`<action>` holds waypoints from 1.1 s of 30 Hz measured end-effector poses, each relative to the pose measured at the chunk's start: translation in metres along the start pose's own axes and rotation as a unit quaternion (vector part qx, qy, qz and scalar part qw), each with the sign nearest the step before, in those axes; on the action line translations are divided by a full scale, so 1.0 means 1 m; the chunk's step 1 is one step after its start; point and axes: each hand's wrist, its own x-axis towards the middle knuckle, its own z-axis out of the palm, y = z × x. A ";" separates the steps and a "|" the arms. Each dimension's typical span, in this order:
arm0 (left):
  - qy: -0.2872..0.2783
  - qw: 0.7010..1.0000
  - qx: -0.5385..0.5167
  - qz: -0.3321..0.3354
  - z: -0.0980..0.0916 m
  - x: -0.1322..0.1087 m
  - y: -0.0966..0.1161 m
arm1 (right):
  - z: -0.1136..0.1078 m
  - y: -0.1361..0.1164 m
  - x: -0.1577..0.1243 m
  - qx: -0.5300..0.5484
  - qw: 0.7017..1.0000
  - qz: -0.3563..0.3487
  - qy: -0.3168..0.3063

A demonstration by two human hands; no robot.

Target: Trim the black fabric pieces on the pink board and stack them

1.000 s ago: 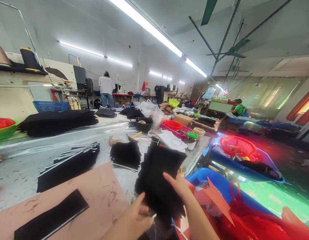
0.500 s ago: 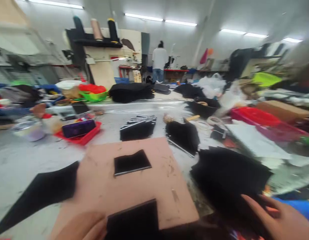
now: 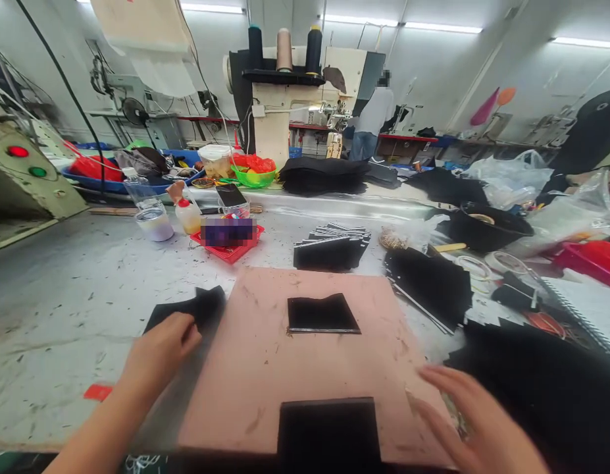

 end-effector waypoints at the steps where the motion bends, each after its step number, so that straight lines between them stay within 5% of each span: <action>1: 0.026 0.999 -0.015 -0.028 -0.005 0.001 0.010 | 0.015 -0.017 -0.001 0.021 0.997 -0.019 -0.065; 4: 0.066 0.991 -0.102 -0.052 -0.019 -0.001 0.055 | 0.063 -0.067 -0.003 0.164 0.959 -0.028 -0.228; 6: 0.007 0.967 -0.255 0.022 -0.027 -0.006 0.091 | 0.089 -0.092 0.000 0.339 0.890 -0.021 -0.305; 7: -0.042 0.938 -0.335 0.080 -0.030 -0.008 0.107 | 0.100 -0.100 0.003 0.403 0.856 -0.021 -0.324; 9: -0.087 0.887 -0.422 0.166 -0.034 -0.012 0.129 | 0.112 -0.109 0.009 0.448 0.841 0.013 -0.303; 13: 0.012 0.884 -0.409 0.224 -0.028 -0.032 0.123 | 0.096 -0.094 0.023 0.447 0.871 0.157 -0.126; 18: 0.000 0.889 -0.300 0.347 0.009 -0.078 0.105 | 0.034 -0.047 0.019 0.422 0.886 0.182 0.064; 23: 0.102 0.886 -0.177 0.415 0.034 -0.099 0.115 | 0.002 -0.018 -0.010 0.334 0.916 0.218 0.034; 29: 0.062 0.883 -0.211 0.415 0.030 -0.107 0.113 | 0.016 -0.007 -0.025 0.334 0.907 0.247 0.068; 33: 0.058 0.892 -0.211 0.396 0.036 -0.124 0.110 | 0.029 -0.012 -0.022 0.232 0.950 0.209 -0.011</action>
